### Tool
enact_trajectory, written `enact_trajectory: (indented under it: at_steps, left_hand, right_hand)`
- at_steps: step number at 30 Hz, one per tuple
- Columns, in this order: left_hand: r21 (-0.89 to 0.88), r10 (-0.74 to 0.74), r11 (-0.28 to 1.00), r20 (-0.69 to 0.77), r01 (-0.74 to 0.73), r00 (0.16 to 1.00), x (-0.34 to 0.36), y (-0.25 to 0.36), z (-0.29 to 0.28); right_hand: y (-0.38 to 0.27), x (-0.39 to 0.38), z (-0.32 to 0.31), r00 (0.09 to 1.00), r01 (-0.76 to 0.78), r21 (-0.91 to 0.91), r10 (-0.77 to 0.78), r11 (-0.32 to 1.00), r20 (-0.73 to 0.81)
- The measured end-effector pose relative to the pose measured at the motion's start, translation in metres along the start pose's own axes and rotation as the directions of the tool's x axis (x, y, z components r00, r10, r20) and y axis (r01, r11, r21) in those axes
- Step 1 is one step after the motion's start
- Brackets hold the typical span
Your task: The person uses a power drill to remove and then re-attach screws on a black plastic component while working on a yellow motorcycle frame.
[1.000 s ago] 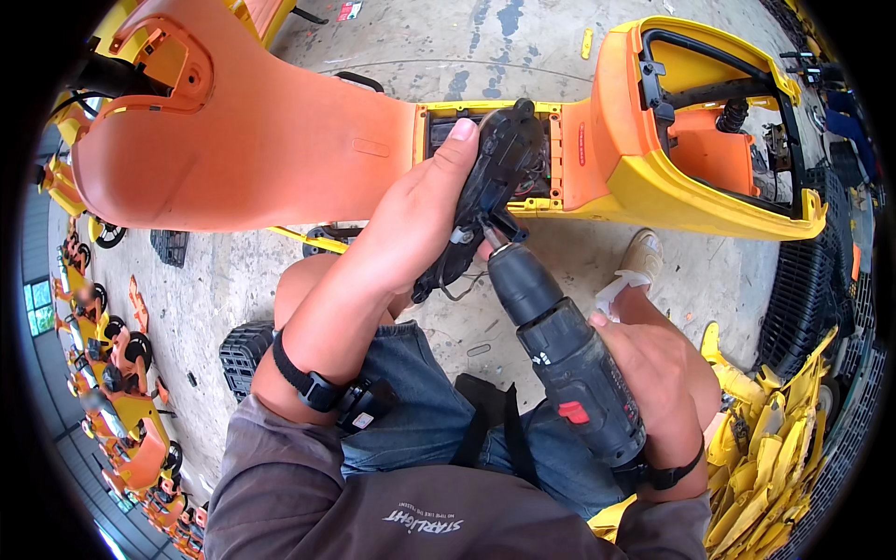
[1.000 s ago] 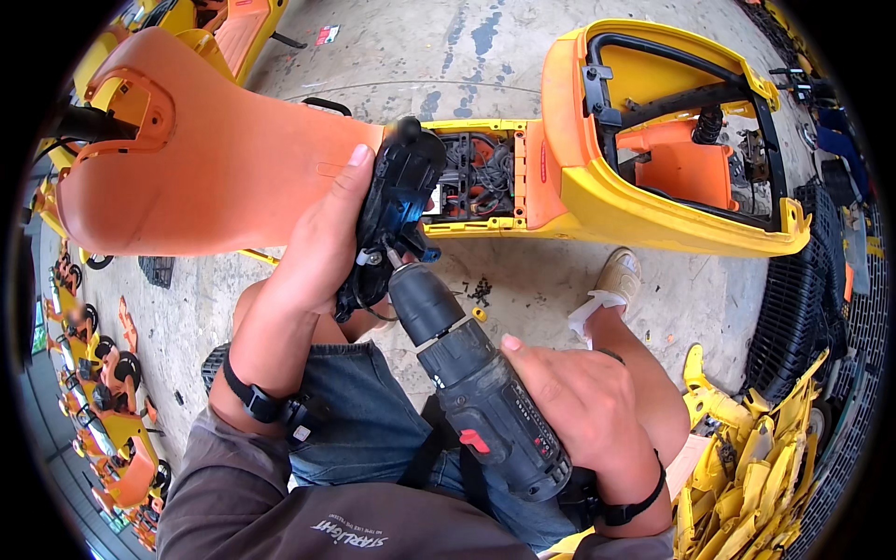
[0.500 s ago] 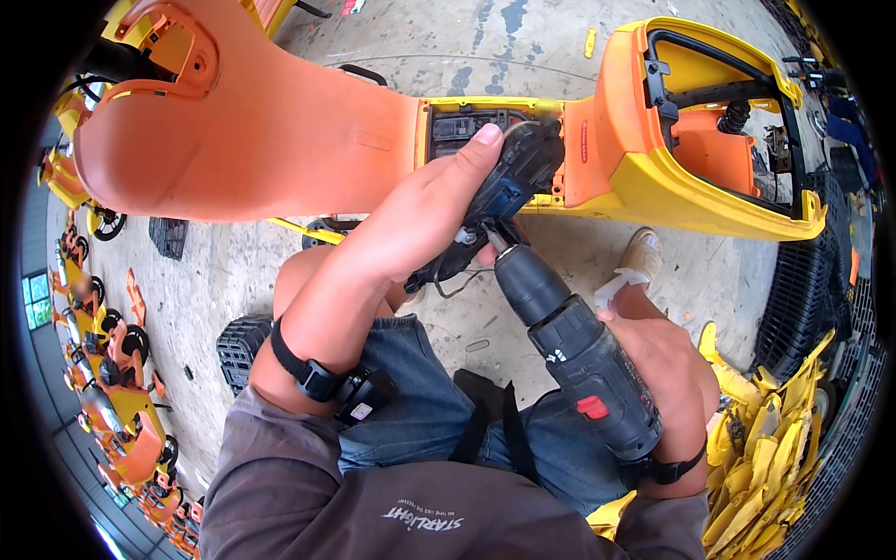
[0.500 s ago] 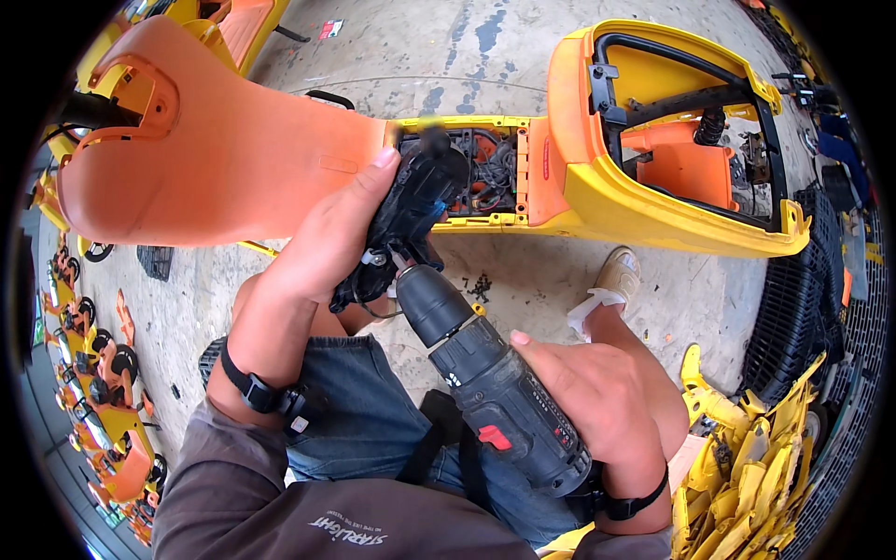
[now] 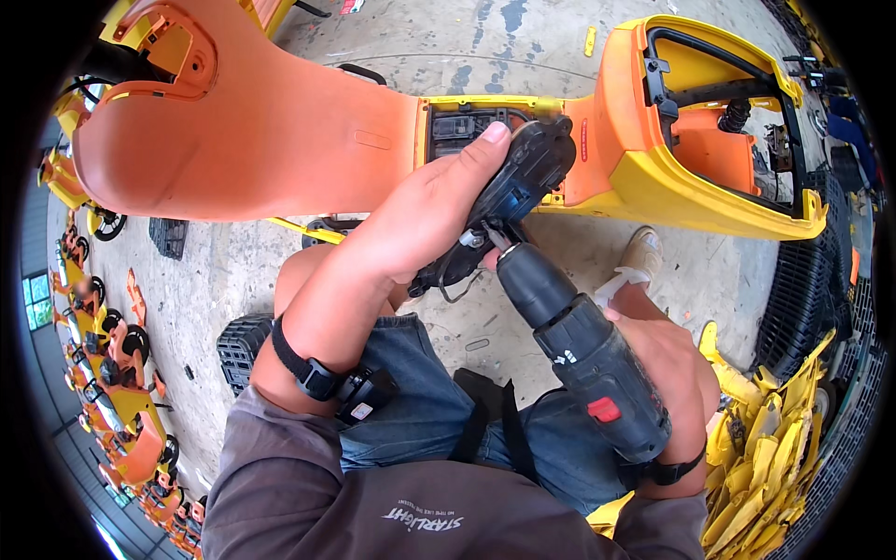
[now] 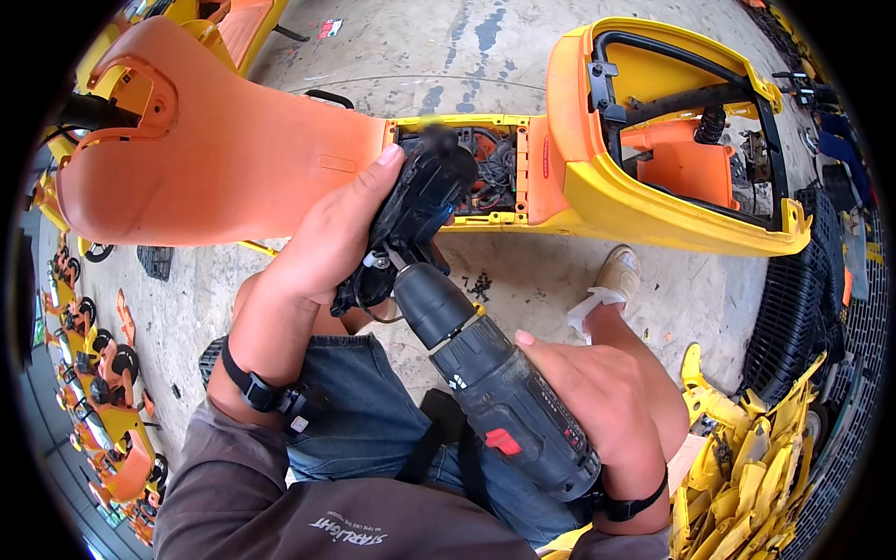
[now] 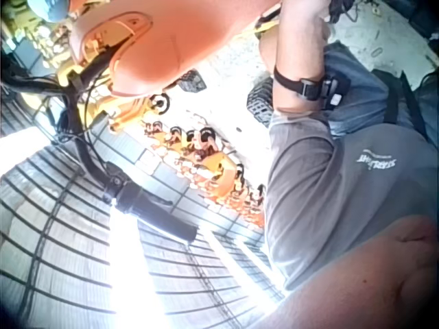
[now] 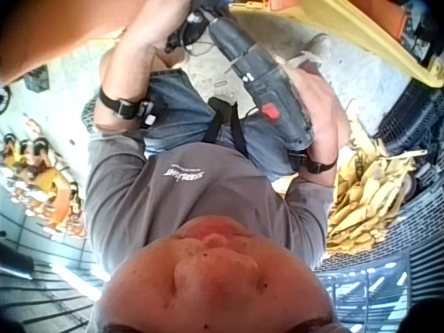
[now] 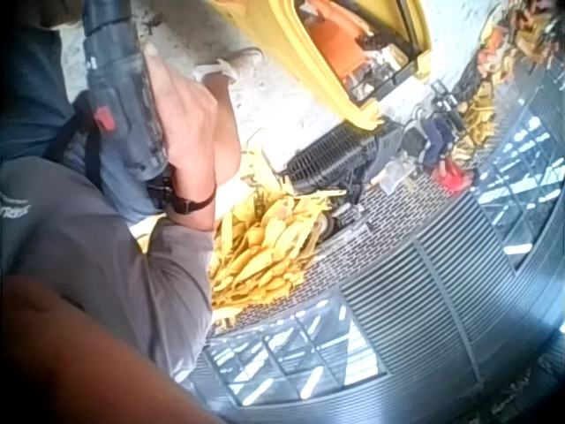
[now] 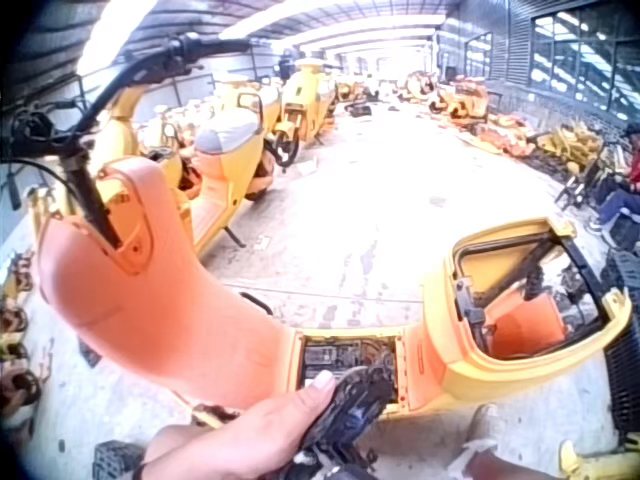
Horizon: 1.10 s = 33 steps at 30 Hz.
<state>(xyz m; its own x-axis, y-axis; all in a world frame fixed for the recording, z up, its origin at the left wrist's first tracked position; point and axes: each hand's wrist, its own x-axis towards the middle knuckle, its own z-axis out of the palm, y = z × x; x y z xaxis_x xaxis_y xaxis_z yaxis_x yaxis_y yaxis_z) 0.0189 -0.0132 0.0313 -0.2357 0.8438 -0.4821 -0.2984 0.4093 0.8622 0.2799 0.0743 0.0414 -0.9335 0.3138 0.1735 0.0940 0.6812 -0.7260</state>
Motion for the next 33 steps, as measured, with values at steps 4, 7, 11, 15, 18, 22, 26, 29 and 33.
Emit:
enact_trajectory:
  at_steps: [4,7,11,15,18,22,26,29,33]
  left_hand:
    - [-0.089,-0.036,0.995,0.005,0.036,0.999,0.002,-0.002,-0.001]
    - [-0.151,-0.033,0.988,-0.026,0.029,0.999,0.003,-0.004,0.000]
    - [-0.224,-0.002,0.975,-0.061,-0.012,0.998,0.004,-0.007,0.001]
    - [-0.207,-0.015,0.978,-0.011,0.012,1.000,-0.001,0.002,-0.001]
    - [-0.198,0.020,0.980,-0.020,-0.024,1.000,0.001,-0.002,-0.002]
    - [-0.202,0.052,0.978,-0.036,-0.058,0.998,0.002,-0.004,-0.001]
    - [-0.192,0.072,0.978,-0.028,-0.076,0.997,0.003,-0.003,-0.002]
    - [-0.170,0.083,0.982,-0.029,-0.087,0.996,0.003,-0.005,-0.003]
    - [-0.142,0.122,0.982,-0.029,-0.125,0.992,0.002,-0.003,-0.001]
  right_hand:
    - [0.000,-0.003,0.002,0.999,0.021,-0.001,-0.021,1.000,-0.026]
    - [0.002,-0.006,0.002,0.999,0.027,-0.037,-0.028,0.999,-0.036]
    - [0.003,-0.005,0.003,0.998,0.043,-0.050,-0.045,0.998,-0.034]
    - [0.005,-0.007,0.005,0.997,0.042,-0.075,-0.047,0.996,-0.058]
    - [0.004,-0.008,0.008,0.997,0.041,-0.072,-0.045,0.997,-0.063]
    - [0.006,-0.007,0.009,0.995,0.055,-0.112,-0.063,0.992,-0.072]
    - [0.006,-0.008,0.010,0.995,0.056,-0.115,-0.065,0.992,-0.076]
    - [0.006,-0.007,0.010,0.995,0.057,-0.113,-0.065,0.992,-0.074]
    - [0.006,-0.009,0.012,0.996,0.042,-0.075,-0.048,0.996,-0.077]
